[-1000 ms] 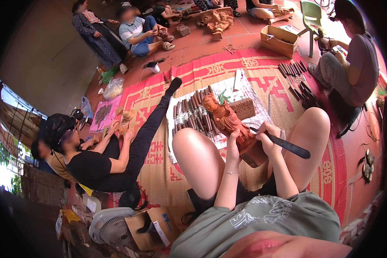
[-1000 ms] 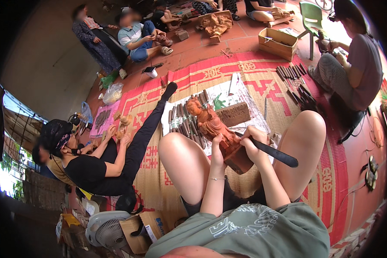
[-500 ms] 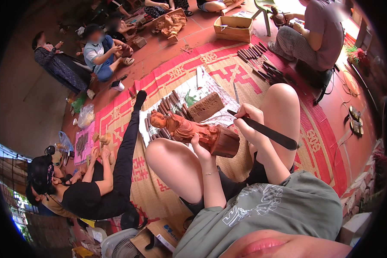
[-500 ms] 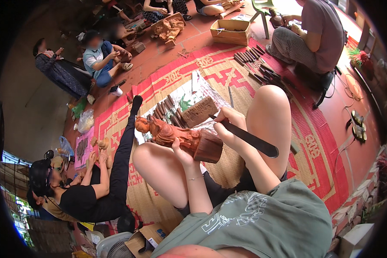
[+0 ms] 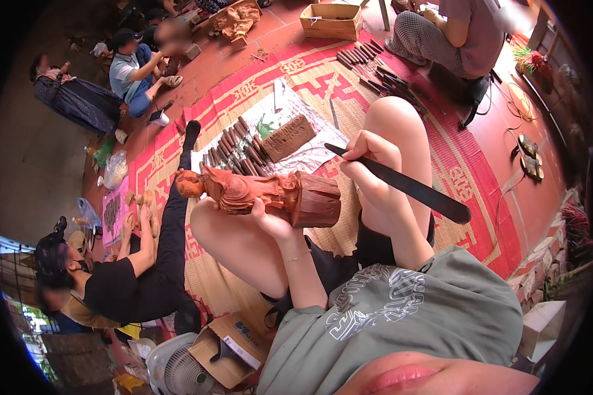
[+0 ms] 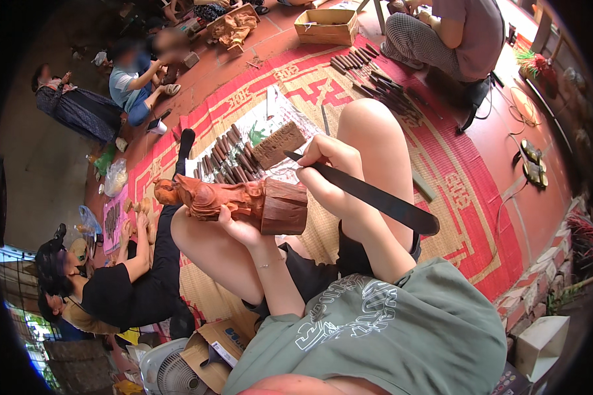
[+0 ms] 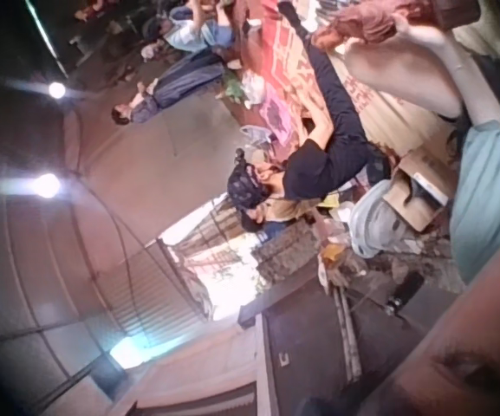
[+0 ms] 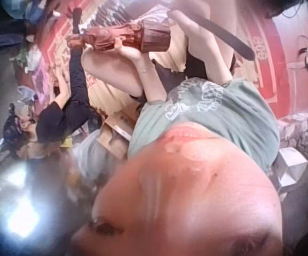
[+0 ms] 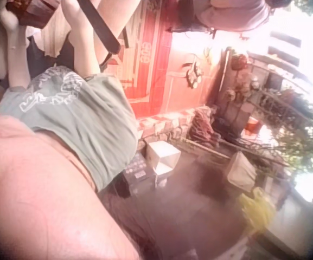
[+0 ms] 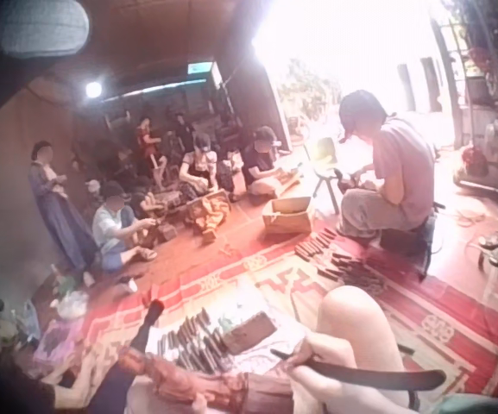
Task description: The person carves a reddish-brown wooden figurine using a chisel held in the right hand while supporting the piece with the left hand. The person rotates the figurine to work on different sides and continues refining details throughout the clip.
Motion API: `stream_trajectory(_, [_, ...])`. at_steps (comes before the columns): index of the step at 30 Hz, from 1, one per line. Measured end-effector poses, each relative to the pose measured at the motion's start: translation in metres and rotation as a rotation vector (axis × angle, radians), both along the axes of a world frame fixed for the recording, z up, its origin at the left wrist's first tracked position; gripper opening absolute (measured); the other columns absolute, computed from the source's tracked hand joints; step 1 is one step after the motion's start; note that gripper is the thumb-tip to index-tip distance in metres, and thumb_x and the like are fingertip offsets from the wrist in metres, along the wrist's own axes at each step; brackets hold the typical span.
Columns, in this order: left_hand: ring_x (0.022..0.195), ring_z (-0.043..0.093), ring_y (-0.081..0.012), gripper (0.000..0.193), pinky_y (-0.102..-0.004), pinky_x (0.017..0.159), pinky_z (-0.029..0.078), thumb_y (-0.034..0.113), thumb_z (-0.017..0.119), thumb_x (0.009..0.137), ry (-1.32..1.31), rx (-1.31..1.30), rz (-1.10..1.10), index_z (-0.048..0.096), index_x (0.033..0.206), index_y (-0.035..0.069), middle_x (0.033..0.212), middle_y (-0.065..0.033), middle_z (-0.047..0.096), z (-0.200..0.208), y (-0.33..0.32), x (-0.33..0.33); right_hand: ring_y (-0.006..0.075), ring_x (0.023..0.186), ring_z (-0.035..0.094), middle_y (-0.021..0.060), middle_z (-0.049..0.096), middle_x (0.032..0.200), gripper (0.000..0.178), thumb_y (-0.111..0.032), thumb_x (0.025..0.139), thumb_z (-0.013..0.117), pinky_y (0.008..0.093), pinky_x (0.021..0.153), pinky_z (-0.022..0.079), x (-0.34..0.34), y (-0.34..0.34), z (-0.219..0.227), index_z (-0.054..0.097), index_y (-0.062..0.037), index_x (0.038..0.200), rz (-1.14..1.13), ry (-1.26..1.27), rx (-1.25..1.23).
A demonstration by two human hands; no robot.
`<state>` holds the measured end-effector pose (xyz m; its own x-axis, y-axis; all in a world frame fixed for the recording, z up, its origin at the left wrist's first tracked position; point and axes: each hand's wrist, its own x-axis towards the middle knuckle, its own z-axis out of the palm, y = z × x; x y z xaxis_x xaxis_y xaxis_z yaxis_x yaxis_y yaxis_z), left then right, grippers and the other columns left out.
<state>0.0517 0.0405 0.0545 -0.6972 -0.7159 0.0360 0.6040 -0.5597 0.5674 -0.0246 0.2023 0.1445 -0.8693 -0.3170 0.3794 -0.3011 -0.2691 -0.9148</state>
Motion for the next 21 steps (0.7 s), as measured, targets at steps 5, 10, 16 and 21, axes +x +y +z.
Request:
stream_trajectory(5, [0.098, 0.059, -0.0365, 0.062, -0.052, 0.096, 0.045, 0.045, 0.056, 0.081, 0.032, -0.023, 0.021, 0.044, 0.122, 0.0, 0.103, -0.0208, 0.058, 0.02, 0.013, 0.015, 0.0092, 0.065, 0.048, 0.0045, 0.054, 0.072, 0.009, 0.001, 0.072, 0.06, 0.024, 0.059, 0.038, 0.003, 0.004, 0.003, 0.05, 0.0005, 0.073, 0.065, 0.049, -0.047])
stream_trajectory(10, [0.098, 0.059, -0.0367, 0.064, -0.0541, 0.096, 0.044, 0.045, 0.056, 0.081, 0.064, -0.079, 0.049, 0.041, 0.125, 0.002, 0.103, -0.0222, 0.057, 0.032, 0.013, 0.01, 0.0095, 0.077, 0.056, 0.0067, 0.058, 0.083, 0.012, 0.002, 0.076, 0.063, 0.0236, 0.067, 0.047, -0.011, -0.007, 0.003, 0.051, 0.0006, 0.079, 0.202, 0.077, -0.072])
stream_trajectory(16, [0.092, 0.06, -0.0316, 0.05, -0.054, 0.095, 0.046, 0.04, 0.057, 0.086, -0.004, -0.152, -0.116, 0.046, 0.117, 0.002, 0.097, -0.0179, 0.06, 0.062, -0.021, -0.015, 0.009, 0.074, 0.059, 0.0096, 0.064, 0.083, 0.015, 0.002, 0.076, 0.069, 0.0228, 0.064, 0.049, -0.042, -0.022, 0.023, 0.054, 0.0028, 0.079, 0.31, 0.231, -0.019])
stream_trajectory(21, [0.089, 0.063, -0.0286, 0.046, -0.0497, 0.091, 0.049, 0.036, 0.06, 0.086, -0.052, -0.131, -0.33, 0.048, 0.114, 0.002, 0.096, -0.0145, 0.061, 0.076, -0.067, -0.058, 0.0116, 0.074, 0.056, 0.0096, 0.059, 0.08, 0.019, 0.004, 0.075, 0.067, 0.0263, 0.069, 0.046, -0.103, -0.056, 0.03, 0.048, -0.0005, 0.076, 0.429, 0.377, -0.066])
